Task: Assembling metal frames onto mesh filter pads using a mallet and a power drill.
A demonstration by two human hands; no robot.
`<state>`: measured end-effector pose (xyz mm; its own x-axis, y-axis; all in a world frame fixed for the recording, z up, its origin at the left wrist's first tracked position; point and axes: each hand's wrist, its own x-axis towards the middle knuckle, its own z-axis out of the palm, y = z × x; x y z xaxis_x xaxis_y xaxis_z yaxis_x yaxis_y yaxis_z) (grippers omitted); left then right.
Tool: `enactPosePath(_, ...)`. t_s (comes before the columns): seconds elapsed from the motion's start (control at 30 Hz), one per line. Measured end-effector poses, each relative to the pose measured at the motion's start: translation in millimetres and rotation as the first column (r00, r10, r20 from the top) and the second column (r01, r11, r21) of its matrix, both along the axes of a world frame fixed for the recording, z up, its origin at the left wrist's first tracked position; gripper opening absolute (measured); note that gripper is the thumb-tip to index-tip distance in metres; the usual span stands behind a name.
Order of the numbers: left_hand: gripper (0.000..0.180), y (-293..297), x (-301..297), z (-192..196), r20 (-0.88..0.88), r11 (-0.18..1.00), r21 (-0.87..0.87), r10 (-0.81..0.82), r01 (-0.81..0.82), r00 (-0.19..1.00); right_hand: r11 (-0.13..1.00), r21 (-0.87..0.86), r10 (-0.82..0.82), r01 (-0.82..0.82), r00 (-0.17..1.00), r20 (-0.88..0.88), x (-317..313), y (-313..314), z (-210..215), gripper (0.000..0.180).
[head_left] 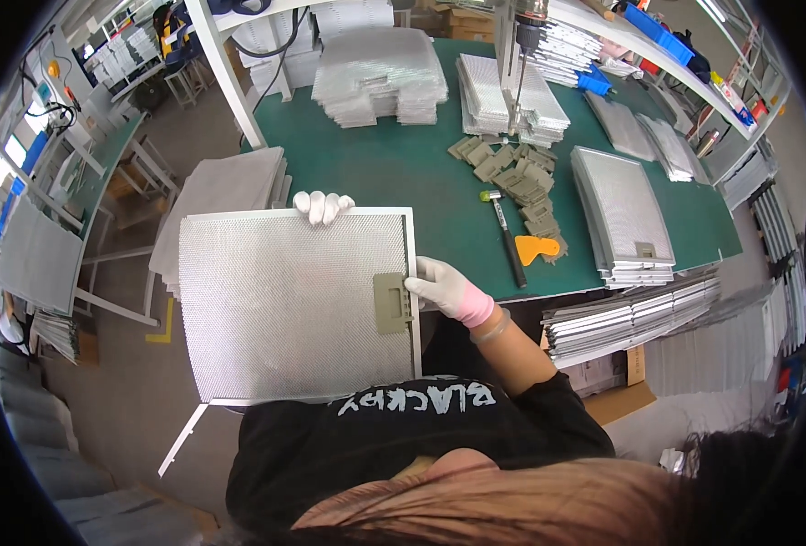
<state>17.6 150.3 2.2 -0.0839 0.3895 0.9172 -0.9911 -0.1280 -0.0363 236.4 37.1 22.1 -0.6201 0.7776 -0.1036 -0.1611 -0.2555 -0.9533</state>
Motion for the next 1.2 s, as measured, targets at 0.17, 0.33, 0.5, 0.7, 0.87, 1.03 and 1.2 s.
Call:
enactPosePath(0.17,0.043,-6,-5,5,-0.094,0.999,-0.002,-0.039,0.039,0.995,0.999,-0.006,0.047,-0.047,0.997,0.056,2,4,-12,0.046)
enactPosePath(0.33,0.044,1,-9,9,-0.178,0.99,0.069,-0.11,0.124,0.978,0.997,-0.006,0.075,-0.075,0.997,-0.007,8,-7,-3,0.035)
enactPosePath(0.5,0.042,2,-11,16,-0.177,0.994,0.078,-0.063,0.078,0.982,0.971,0.053,0.226,-0.232,0.968,0.106,15,-21,-27,0.038)
enactPosePath(0.7,0.041,4,-10,16,-0.297,0.988,0.057,-0.123,0.146,0.947,0.994,0.058,0.087,-0.093,0.991,0.104,4,-38,-17,0.051)
enactPosePath(0.87,0.039,13,-29,19,-0.247,0.995,0.049,-0.067,0.082,0.967,0.503,0.817,-0.368,-0.282,0.786,0.497,3,-60,14,0.09)
enactPosePath(1.03,0.041,33,-33,-3,-0.156,0.993,-0.073,0.082,-0.094,0.984,-0.065,0.966,-0.409,-0.252,0.889,0.204,-46,-67,-10,0.042)
enactPosePath(1.2,0.04,53,-116,-79,-0.273,0.862,-0.491,-0.018,-0.123,0.962,0.19,0.967,-0.483,-0.168,0.842,0.241,-41,-38,35,0.036)
